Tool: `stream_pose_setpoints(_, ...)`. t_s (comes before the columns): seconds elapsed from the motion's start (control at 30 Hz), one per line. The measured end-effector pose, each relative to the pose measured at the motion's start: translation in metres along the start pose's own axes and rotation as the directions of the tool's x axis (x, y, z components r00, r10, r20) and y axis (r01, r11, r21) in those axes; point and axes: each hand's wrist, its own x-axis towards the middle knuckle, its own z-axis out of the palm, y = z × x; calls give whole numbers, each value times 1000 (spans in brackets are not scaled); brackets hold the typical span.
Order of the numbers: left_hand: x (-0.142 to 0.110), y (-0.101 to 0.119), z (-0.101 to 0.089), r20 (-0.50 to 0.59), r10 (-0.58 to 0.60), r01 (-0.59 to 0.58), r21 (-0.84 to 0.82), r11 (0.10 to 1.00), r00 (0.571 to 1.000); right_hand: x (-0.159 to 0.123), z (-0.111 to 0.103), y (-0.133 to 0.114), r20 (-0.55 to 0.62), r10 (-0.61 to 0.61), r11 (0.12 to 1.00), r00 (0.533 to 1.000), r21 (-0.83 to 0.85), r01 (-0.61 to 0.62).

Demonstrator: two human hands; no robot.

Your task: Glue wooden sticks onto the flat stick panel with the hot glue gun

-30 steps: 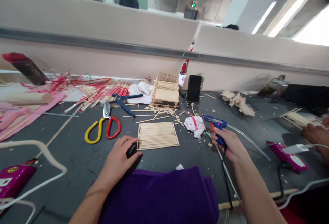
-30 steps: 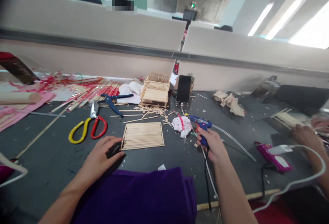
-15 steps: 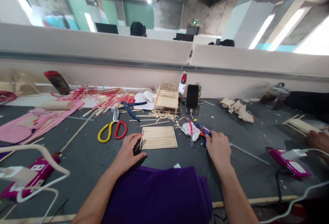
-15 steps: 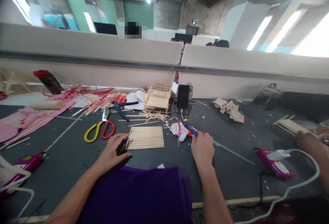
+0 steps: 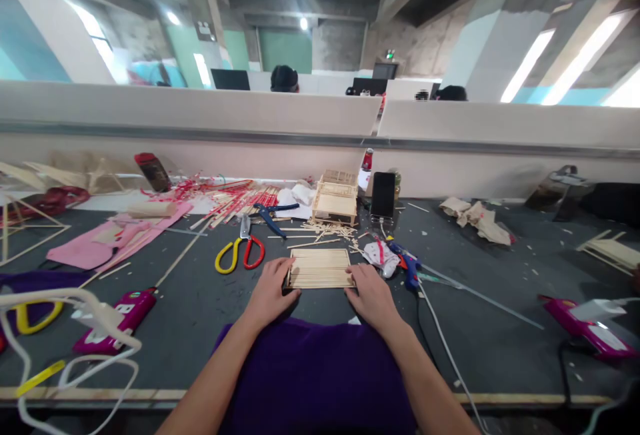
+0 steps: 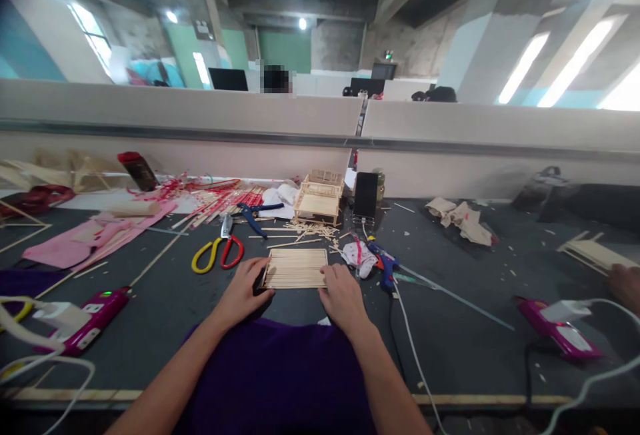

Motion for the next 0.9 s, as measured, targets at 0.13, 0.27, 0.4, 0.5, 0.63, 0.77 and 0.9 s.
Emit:
stream_pose_setpoints(0.13,2,-1,1,0,23,-23,18,1000,1000,2,1,-1,25,-20,1000,999,-19,21)
stream_pose_setpoints(0.27,3,-1,1,-6,41,-41,38,998,999,4,2,-3,36,-17,1000,999,-20,18)
stream_pose_setpoints(0.4,4,-1,1,-11,56,-55,50,997,998,4,5,-3,29,-15,999,999,-33,16)
stream_pose_setpoints(0.5,4,-3,3,-11,58,-57,52,997,998,4,9,-1,15,-9,1000,1000,-29,10)
stream_pose_setpoints(0.63,4,-6,6,-16,50,-50,25,998,999,4,12,2,-20,-13,1000,1000,26,13)
stream_pose_setpoints(0.77,2,-12,6,-101,-8,2,-54,999,995,1,12,6,-185,52,984,981,176,-19)
stream_pose_setpoints(0.9,1,-22,6,-188,-167,144,-131,981,968,-4,11,10,-326,223,942,919,315,-117)
